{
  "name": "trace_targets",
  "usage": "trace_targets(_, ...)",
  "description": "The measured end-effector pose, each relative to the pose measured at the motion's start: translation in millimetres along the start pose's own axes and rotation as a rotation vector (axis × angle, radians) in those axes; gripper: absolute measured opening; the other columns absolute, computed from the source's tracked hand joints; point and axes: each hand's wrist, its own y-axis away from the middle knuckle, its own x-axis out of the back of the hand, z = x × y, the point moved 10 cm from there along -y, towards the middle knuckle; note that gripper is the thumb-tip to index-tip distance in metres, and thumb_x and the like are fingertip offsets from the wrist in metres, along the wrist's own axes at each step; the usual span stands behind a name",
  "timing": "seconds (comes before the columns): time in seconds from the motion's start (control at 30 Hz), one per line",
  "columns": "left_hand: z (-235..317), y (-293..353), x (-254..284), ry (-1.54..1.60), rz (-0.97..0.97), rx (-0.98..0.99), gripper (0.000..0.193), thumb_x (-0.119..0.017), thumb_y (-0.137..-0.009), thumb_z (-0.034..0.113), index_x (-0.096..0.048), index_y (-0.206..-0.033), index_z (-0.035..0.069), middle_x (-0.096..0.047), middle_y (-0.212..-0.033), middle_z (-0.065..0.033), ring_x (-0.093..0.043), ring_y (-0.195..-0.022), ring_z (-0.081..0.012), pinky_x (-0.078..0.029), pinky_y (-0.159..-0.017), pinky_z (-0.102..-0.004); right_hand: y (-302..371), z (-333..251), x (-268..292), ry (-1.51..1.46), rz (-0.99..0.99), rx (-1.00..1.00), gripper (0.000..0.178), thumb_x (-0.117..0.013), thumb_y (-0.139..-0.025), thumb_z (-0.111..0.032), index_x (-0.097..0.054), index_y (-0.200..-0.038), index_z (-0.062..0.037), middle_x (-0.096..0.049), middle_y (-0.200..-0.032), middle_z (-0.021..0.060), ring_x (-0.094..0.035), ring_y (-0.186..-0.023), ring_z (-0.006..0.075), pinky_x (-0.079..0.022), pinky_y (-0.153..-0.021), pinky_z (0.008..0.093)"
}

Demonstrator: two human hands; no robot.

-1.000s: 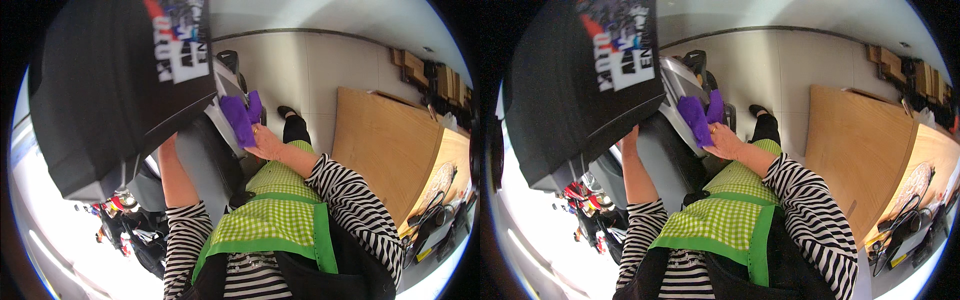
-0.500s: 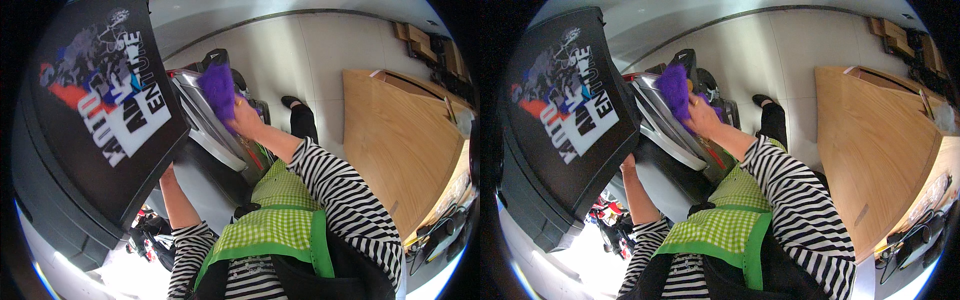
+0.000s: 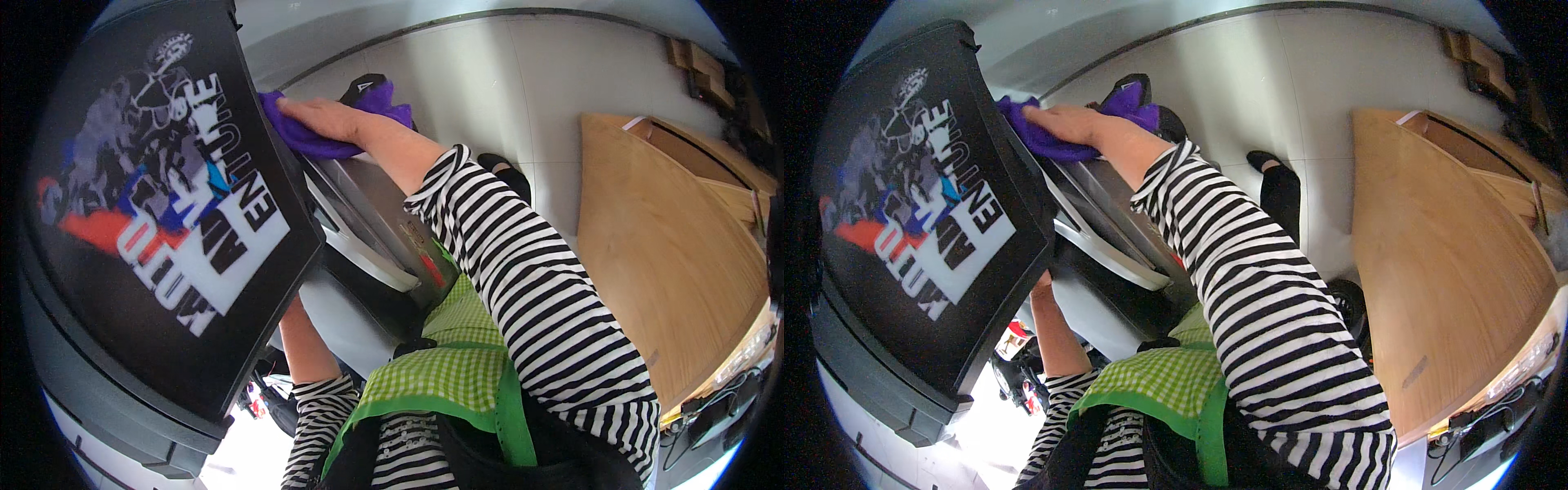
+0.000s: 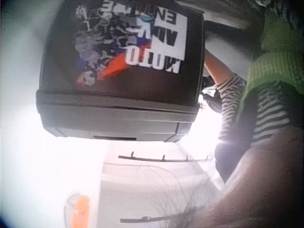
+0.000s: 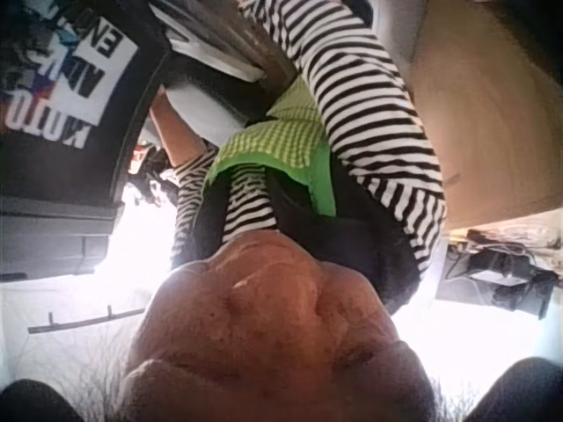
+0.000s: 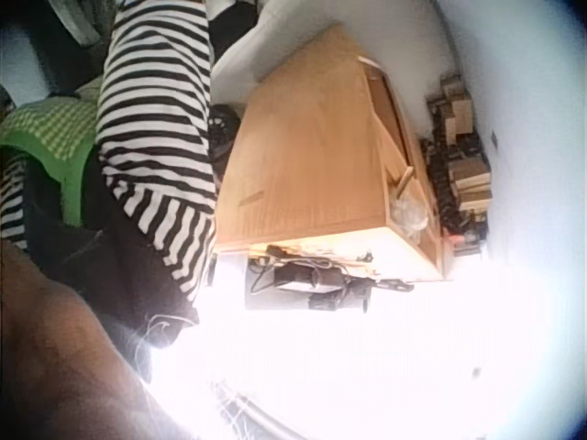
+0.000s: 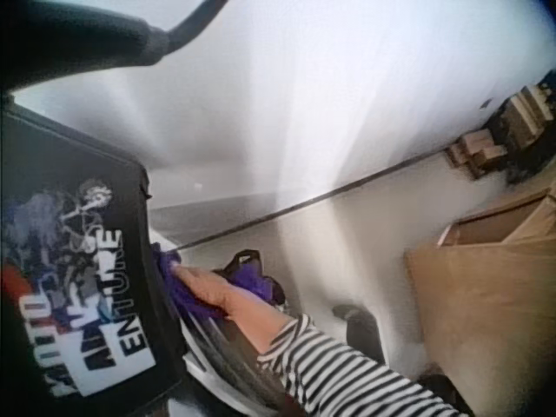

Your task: The person wipes the seat, rear storage box, and front fairing of a motorcycle with a purple cloth. They move around the vehicle to reach different surfaces, repeatedly wiping the same areas.

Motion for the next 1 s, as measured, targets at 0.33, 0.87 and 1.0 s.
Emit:
trace_targets(0.33, 0, -2, -1, 0.084, 0.001, 0.032, 0.052, -0.047, -0.098, 0.037, -0.045, -0.139, 0.004, -0.047, -0.143, -0.0125, -0.046, -0.129, -0.029, -0.034, -0.11, -0.0434, 115, 158, 3, 0.382, 0.297, 0.2, 0.047, -0.04, -0.098, -0.014, -0.033, -0.144, -0.0038, -0.054, -0.123, 0.0311, -0.054, -0.111, 0.0449, -0.043, -0.097, 0.0448)
trace_targets(0.87, 0, -7, -6, 0.211, -0.007, 0.044, 0.05, -0.049, -0.098, 0.035, -0.049, -0.135, 0.002, -0.051, -0.138, -0.0131, -0.05, -0.125, -0.0278, -0.037, -0.108, -0.0428, 162, 44, -18, 0.525, 0.511, 0.282, 0.069, -0.05, -0.091, -0.055, -0.049, -0.134, -0.0006, -0.043, -0.141, 0.0267, -0.036, -0.135, 0.0435, -0.022, -0.113, 0.0559)
trace_targets(1.0, 0, -9, -7, 0.259, -0.005, 0.053, 0.049, -0.05, -0.098, 0.035, -0.05, -0.134, 0.002, -0.052, -0.137, -0.0132, -0.05, -0.125, -0.0275, -0.037, -0.108, -0.0426, 126, 38, -1, 0.398, 0.552, 0.19, 0.064, -0.052, -0.092, -0.052, -0.052, -0.129, -0.0001, -0.043, -0.14, 0.0263, -0.041, -0.129, 0.0434, -0.034, -0.106, 0.0509)
